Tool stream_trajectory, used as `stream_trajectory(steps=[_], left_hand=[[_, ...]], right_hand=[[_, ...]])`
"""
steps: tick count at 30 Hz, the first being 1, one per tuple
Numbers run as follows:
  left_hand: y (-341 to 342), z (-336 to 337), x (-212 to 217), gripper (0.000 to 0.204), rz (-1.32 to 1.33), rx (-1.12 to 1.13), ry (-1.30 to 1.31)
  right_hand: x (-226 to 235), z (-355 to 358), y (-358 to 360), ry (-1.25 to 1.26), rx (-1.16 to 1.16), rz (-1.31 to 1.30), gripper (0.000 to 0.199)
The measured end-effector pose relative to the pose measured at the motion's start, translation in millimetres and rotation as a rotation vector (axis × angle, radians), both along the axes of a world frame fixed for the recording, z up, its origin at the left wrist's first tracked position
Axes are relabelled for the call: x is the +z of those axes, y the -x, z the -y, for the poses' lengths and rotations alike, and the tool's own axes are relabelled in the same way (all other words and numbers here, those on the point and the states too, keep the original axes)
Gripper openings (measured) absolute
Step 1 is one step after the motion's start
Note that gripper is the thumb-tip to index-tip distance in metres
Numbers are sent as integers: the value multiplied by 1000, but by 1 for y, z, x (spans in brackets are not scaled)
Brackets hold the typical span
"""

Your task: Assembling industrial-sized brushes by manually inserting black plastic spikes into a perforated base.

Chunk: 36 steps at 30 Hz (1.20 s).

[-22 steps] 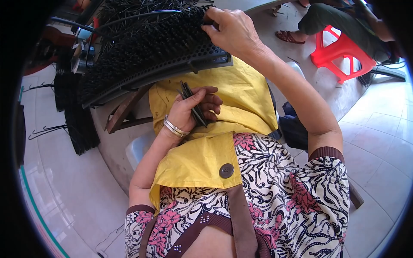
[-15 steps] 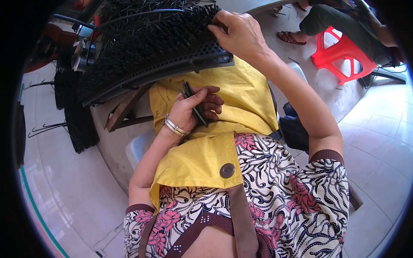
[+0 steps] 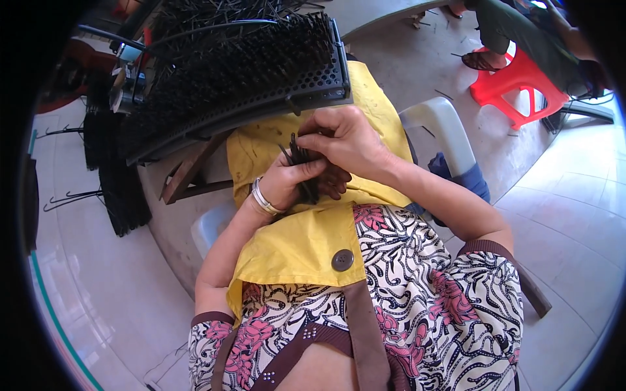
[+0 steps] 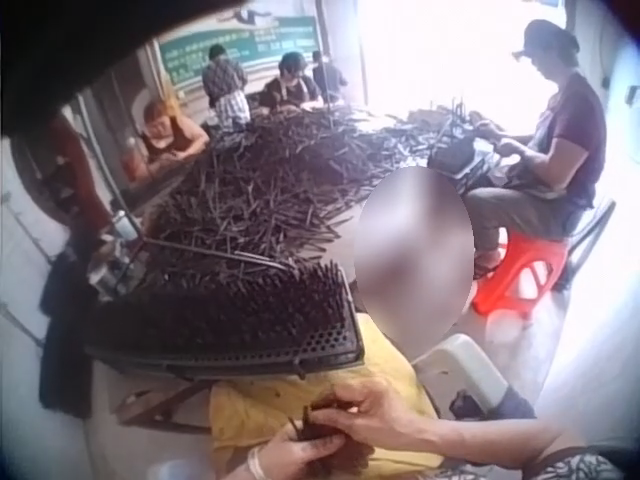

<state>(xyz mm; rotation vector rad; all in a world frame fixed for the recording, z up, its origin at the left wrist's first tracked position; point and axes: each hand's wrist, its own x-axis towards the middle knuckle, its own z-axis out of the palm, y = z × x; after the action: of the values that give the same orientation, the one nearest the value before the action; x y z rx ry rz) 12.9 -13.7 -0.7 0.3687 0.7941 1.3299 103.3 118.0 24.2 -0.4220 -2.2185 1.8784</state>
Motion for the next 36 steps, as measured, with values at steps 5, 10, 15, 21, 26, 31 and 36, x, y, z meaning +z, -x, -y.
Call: stream_trajectory(steps=[5,10,15,21,26,31,36], left_hand=[[0,0,-1,23,-21,27,53],[-2,-2,-1,22,25,148,88],[-4,-3,1,22,-23,199,130],[-2,-2,0,21,-47,295,168],[-2,-3,-7,20,151,349,138],[7,2,-20,17,253,475,159],[3,5,-9,18,59,348,120]], right_hand=[[-1,-1,-3,-1,-131,40,7],[-10,-9,-5,-17,-170,12,8],[-8,-7,-3,143,-198,-38,11],[-14,-6,-6,77,-245,-28,13],[-13,-7,-9,84,-283,-85,13],[4,-39,-8,-11,-414,-201,15],[21,-89,8,-376,-689,-402,15]])
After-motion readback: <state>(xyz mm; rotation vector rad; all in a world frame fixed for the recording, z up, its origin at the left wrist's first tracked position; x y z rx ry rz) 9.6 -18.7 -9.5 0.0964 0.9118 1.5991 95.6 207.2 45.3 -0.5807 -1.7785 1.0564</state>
